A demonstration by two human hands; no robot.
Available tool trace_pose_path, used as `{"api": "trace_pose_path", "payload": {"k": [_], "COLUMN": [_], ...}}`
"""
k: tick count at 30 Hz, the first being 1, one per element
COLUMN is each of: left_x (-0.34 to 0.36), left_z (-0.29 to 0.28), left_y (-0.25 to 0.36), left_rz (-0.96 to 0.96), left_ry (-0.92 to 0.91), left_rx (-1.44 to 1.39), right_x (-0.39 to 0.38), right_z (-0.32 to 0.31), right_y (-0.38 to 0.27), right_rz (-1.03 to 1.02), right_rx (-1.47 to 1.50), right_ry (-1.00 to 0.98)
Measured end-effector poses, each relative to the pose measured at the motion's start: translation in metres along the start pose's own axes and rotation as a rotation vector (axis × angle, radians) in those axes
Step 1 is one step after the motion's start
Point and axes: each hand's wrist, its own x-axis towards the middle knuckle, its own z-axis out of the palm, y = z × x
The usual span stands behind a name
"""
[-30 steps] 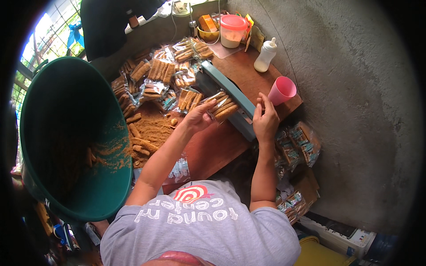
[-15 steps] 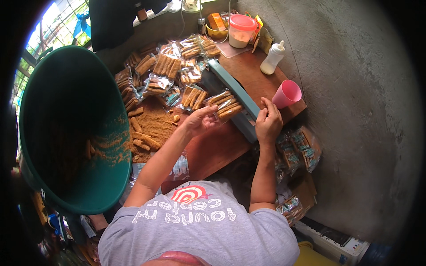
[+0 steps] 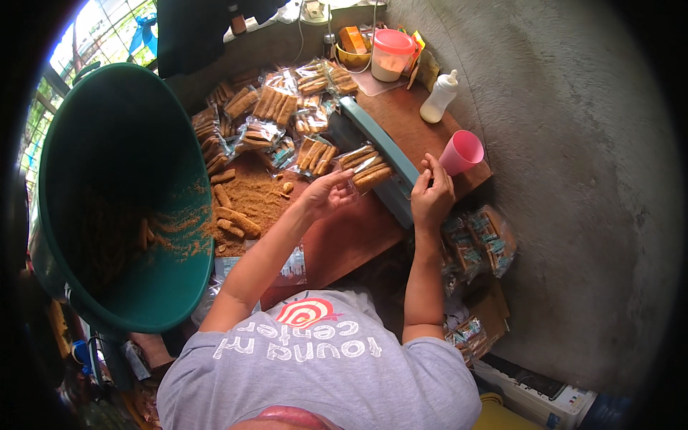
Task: The person packs biscuits into plastic bags by hand, seals the filled bags with a heat sealer machine, and tips more biscuits from a large bucket onto the table.
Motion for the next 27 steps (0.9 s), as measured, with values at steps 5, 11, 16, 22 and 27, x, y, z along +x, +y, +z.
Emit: {"api": "trace_pose_path", "payload": {"k": [5,11,16,22,27], "left_x": [0.006,-0.024,-0.069,-0.129,-0.176], "left_z": [-0.007,-0.014,-0.021,-0.044,-0.059], "left_y": [-0.005,0.002,0.016,0.035,0.043], "left_rz": [0.026,0.093,0.165,0.641,0.777], "left_ry": [0.03,-0.095,-0.192,0.431,0.469], "left_rx": [0.097,0.062,0.053,0.402,0.44], "right_x": [0.004,0.008,-0.021,-0.054,-0.022], "right_z": [-0.009,-0.03,0.017,0.064,0.076], "right_y": [-0.013,-0.07,-0.094,-0.083,-0.105], "right_rz": [-0.185,-0.283,-0.056,0.149,-0.05], "right_rx": [-0.083,0.216,0.423,0.84,0.724], "right_ry": [0.085,0.029,-0.375,-1.319,-1.723]}}
